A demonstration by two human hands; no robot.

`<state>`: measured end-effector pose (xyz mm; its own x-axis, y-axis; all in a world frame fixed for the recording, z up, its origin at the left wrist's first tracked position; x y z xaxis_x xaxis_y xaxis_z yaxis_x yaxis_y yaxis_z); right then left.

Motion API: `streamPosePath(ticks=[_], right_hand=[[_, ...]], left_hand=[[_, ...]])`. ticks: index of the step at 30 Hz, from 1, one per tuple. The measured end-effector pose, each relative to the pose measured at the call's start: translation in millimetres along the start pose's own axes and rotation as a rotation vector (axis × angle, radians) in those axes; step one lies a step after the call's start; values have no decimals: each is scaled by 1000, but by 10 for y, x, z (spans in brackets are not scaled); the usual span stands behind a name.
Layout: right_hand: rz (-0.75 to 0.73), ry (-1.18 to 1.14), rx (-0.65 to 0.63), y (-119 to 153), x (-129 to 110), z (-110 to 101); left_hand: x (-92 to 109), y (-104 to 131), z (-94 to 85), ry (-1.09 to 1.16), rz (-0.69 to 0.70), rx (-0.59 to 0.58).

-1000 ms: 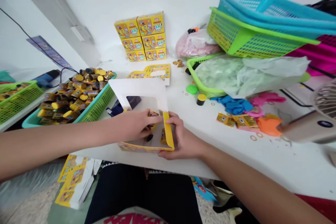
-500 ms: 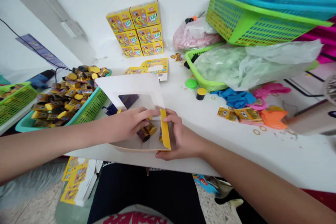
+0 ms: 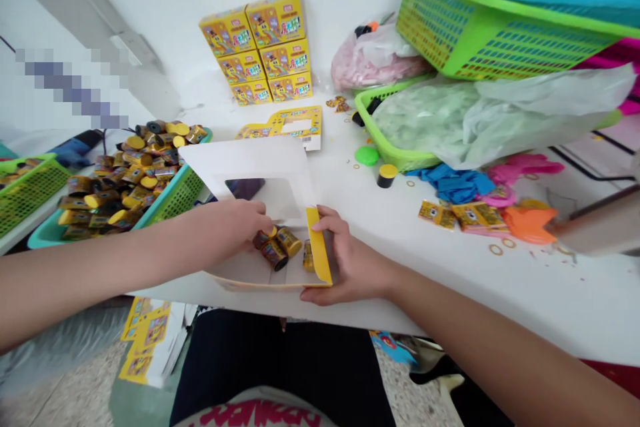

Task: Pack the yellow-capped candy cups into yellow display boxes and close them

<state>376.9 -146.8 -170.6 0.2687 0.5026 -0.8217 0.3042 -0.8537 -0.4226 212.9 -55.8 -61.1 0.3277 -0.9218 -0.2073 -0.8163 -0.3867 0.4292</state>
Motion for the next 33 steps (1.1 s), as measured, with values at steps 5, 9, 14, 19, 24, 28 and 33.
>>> streamPosePath(ticks=[5, 9, 14, 19, 24, 28, 33], right_hand=[[9, -27, -12, 4, 7, 8], [0, -6, -9, 2, 12, 1], [17, 33, -6, 2, 18, 2], [-6, 23, -5, -7, -7, -5], [2, 13, -11, -1, -8, -11], [18, 39, -19, 6, -13, -9], [31, 25, -23, 12, -1, -4]], left_hand=[[157, -12, -125, -170, -68, -66], [142, 3, -145, -181, -63, -79], [181, 22, -95, -88, -30, -126], [235, 22, -87, -140, -97, -127], [232, 0, -124, -123, -65, -131], [286, -57, -130, 49, -103, -155], [363, -107, -74, 105, -194, -164]])
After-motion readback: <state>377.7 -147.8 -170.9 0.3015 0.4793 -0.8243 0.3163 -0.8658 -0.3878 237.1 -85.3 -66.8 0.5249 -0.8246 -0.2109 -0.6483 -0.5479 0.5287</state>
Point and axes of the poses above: each hand's wrist, its own y-axis away from the middle knuckle, its own z-axis out of the palm, x = y × z, the point moved 3 cm from there along -y, towards the middle knuckle, and after that the axes turned 2 degrees about z, right-handed, at the moved point
